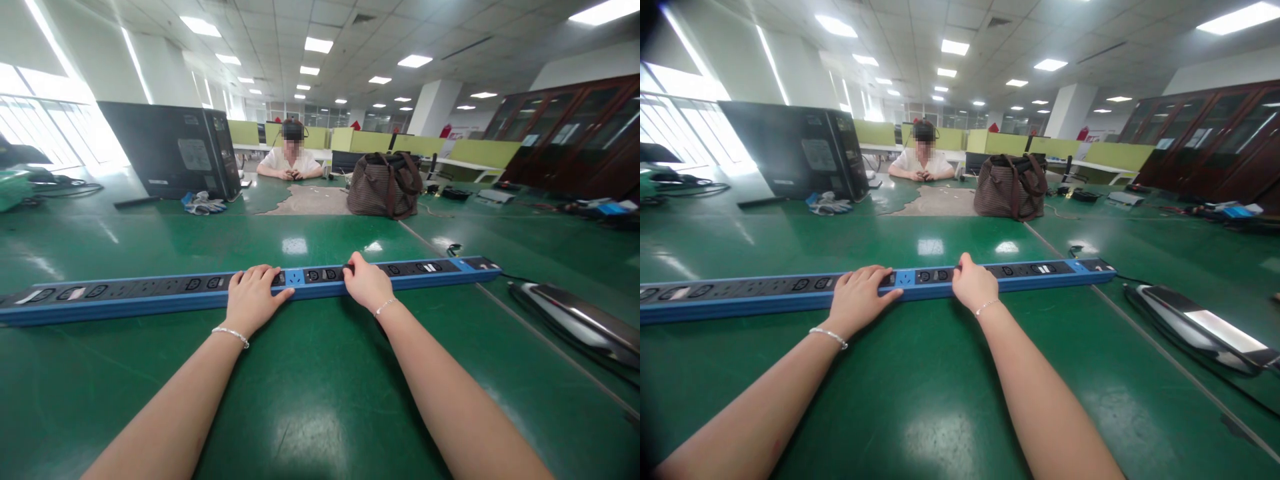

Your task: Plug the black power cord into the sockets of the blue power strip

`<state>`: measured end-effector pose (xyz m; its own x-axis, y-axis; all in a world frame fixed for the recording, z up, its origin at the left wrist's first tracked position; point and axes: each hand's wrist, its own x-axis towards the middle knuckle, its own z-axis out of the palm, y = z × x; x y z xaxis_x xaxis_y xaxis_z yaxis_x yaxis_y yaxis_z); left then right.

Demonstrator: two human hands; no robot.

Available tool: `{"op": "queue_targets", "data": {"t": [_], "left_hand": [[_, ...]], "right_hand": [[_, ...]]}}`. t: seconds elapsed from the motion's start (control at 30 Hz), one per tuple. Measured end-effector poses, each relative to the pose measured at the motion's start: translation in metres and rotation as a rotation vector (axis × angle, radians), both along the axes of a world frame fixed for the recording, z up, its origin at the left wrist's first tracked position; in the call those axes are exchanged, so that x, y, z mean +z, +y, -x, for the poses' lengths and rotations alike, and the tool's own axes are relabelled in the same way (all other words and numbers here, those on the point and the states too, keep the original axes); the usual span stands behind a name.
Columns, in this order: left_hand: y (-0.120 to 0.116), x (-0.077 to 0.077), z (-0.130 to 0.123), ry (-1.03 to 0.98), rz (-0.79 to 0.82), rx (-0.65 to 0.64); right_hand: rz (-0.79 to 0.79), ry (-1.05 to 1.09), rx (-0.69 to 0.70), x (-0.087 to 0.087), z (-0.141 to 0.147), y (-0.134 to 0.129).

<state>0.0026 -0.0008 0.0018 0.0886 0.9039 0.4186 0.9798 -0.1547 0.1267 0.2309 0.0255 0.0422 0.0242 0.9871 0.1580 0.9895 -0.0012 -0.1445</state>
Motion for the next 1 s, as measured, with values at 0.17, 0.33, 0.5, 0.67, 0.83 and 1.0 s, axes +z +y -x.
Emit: {"op": "queue_targets", "data": {"t": [0.17,0.33,0.5,0.67,0.83,1.0], "left_hand": [[0.000,-0.001,0.000,-0.012,0.011,0.006],[0.000,-0.001,0.001,-0.011,-0.010,0.001],[0.000,-0.001,0.001,-0.016,-0.004,-0.004],[-0.001,0.000,0.000,-0.014,0.004,0.004],[-0.001,-0.001,0.000,-0.016,-0.007,-0.001],[0.000,-0.002,0.000,-0.014,-0.011,-0.005]], "right_hand": [[-0.014,0.012,0.000,-0.001,-0.002,0.000],[-0.040,0.059,-0.011,-0.003,-0.005,0.002],[-0.082,0.114,0.036,-0.006,-0.007,0.005],[-0.101,0.196,0.034,-0.011,-0.007,0.007],[-0.156,0.340,0.055,-0.006,-0.012,0.008],[-0.279,0.612,0.068,0.017,-0.023,0.007]]}}
